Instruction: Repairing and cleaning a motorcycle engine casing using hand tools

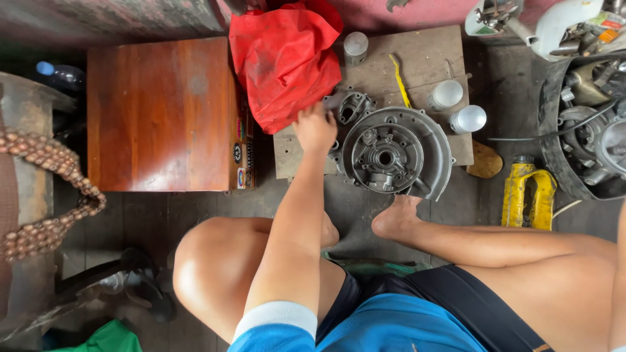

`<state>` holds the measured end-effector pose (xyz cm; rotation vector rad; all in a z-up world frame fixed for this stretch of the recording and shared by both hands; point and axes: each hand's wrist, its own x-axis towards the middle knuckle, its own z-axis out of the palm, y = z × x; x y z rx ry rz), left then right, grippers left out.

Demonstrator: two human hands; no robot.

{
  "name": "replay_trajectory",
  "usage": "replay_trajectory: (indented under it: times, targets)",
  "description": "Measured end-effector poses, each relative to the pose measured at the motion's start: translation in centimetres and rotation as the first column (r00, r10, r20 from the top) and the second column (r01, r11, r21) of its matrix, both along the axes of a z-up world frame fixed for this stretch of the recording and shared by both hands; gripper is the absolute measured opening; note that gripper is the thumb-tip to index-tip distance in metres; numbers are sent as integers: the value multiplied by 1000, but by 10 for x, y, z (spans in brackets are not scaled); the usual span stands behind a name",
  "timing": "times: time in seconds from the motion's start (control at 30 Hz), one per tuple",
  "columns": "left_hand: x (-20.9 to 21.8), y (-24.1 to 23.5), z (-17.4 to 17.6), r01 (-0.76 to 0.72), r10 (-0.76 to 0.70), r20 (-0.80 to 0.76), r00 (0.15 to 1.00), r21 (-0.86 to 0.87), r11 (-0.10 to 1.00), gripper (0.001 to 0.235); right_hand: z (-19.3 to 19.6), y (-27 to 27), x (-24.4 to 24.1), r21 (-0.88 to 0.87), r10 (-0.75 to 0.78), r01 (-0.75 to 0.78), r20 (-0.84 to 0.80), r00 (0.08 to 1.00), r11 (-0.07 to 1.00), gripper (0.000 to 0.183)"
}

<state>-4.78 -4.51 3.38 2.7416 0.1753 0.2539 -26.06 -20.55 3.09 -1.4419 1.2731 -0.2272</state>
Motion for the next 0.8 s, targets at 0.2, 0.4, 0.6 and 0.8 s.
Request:
replay_trajectory:
  times: [0.2, 0.4, 0.6, 0.8]
  targets:
    - [-10, -48, 61, 145, -129, 237, 963, -51, 988, 36, 23, 12, -12, 197, -18, 42, -121, 993, 979, 65]
    - [-115, -144, 194, 742, -896, 282, 343, -666, 74, 79, 258, -182, -26, -814, 840, -477, 24, 543, 332, 23]
    - [-161, -173, 209, 663, -844, 115, 523, -677, 319, 24, 259, -179, -42, -859, 834, -339, 165, 526, 384, 79]
    - [-185, -180, 208, 895, -901, -220, 373, -169, 412, 23, 294, -155, -37, -730, 897, -609, 13, 442, 311, 45]
